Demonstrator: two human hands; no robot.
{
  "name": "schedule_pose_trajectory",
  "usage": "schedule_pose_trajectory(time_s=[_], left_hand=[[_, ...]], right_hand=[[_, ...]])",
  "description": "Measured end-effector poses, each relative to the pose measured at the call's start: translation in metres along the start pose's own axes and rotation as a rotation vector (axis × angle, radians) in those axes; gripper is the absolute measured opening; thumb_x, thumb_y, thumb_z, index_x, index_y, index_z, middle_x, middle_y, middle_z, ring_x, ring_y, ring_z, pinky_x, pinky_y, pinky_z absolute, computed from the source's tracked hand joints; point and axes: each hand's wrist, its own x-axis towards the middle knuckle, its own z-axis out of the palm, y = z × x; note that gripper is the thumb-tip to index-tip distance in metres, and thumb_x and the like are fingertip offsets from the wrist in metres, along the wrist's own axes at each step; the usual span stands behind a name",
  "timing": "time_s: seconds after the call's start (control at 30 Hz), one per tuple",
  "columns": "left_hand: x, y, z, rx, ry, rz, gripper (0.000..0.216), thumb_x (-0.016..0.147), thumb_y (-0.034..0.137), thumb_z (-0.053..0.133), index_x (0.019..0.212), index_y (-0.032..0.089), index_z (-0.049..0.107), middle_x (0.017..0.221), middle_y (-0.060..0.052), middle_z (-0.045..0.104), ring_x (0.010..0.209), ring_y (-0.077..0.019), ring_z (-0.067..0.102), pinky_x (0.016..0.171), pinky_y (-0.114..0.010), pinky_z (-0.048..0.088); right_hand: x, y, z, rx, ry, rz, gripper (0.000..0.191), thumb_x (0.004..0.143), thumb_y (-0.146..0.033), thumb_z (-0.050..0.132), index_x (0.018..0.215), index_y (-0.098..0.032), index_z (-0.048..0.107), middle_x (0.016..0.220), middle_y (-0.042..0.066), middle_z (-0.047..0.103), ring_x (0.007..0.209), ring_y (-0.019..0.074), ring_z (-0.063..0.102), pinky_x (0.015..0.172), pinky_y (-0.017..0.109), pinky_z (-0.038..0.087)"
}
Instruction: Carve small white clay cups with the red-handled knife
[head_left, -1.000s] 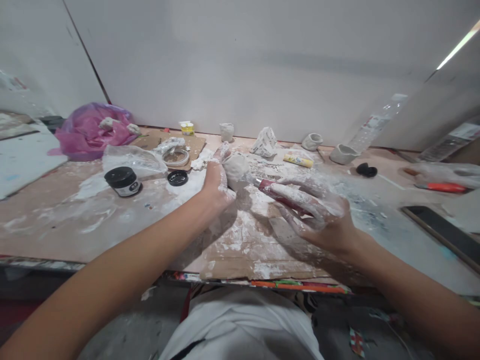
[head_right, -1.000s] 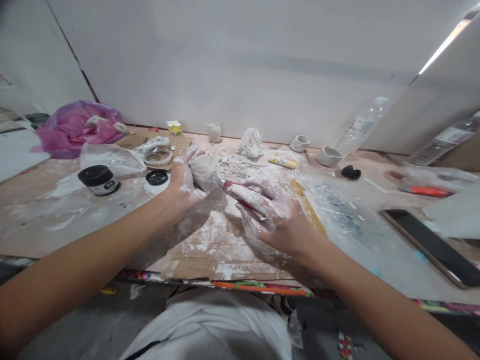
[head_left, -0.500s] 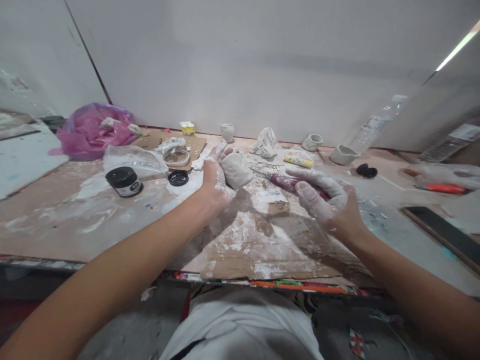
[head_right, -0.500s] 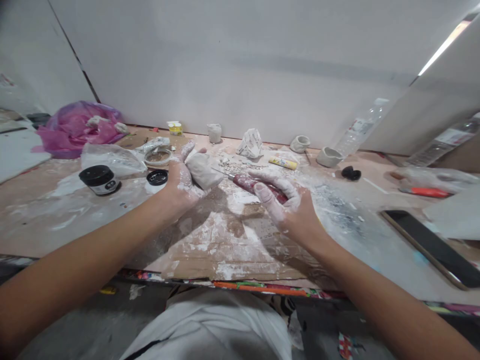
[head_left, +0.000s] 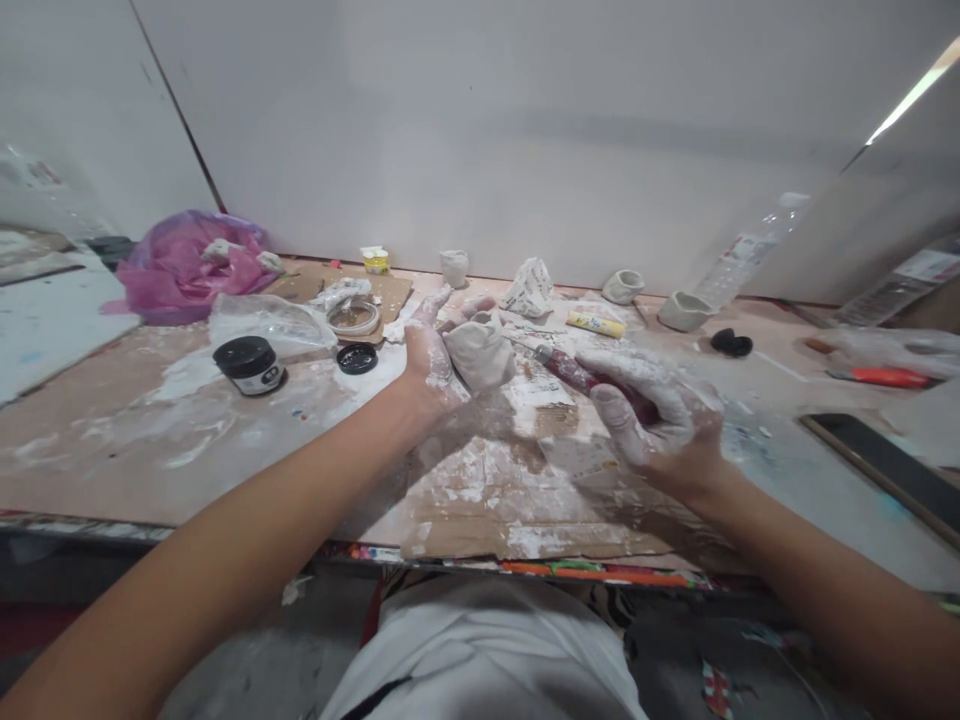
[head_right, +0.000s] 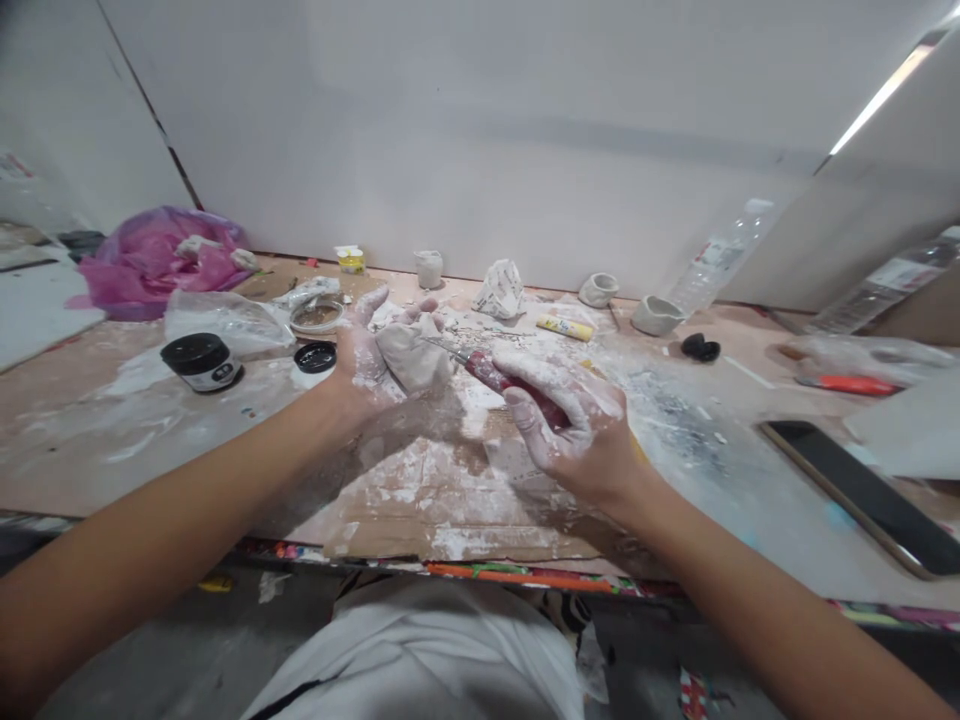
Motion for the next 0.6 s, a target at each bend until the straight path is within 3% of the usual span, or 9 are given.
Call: schedule_pose_trajectory(time_s=[0.27, 0.47, 0.6], left_hand=[[0.0019, -0.0008, -0.0039, 0.090, 0.048, 0.020, 0.056, 0.090, 0.065, 0.051, 0.106, 0.016, 0.072, 0.059, -0.007, 0.065, 0.046, -0.0214, 0.057, 0.048, -0.032, 0.048], [0.0028, -0.0026, -0.0039, 0.093, 0.031, 0.028, 0.055, 0.093, 0.061, 0.044, 0.101, 0.016, 0.073, 0.066, -0.010, 0.070, 0.054, -0.0242, 0.063, 0.053, -0.036, 0.053], [0.0027, -0.0026, -0.0016, 0.042, 0.029, 0.029, 0.050, 0.092, 0.059, 0.048, 0.101, 0.016, 0.074, 0.062, -0.009, 0.068, 0.049, -0.0219, 0.059, 0.048, -0.032, 0.049]], right_hand=[[0.0005, -0.0003, -0.0011, -0.069, -0.025, -0.087, 0.055, 0.087, -0.009, 0.067, 0.136, -0.033, 0.062, 0.123, 0.001, 0.075, 0.107, 0.0250, 0.075, 0.091, 0.040, 0.064], [0.0050, -0.0035, -0.0020, -0.085, -0.037, -0.167, 0.056, 0.084, -0.005, 0.069, 0.133, -0.030, 0.063, 0.124, 0.002, 0.075, 0.112, 0.0237, 0.072, 0.094, 0.039, 0.062], [0.0034, -0.0028, -0.0022, -0.088, -0.068, -0.180, 0.056, 0.084, -0.006, 0.069, 0.134, -0.029, 0.062, 0.127, 0.004, 0.073, 0.114, 0.0250, 0.071, 0.095, 0.041, 0.061]])
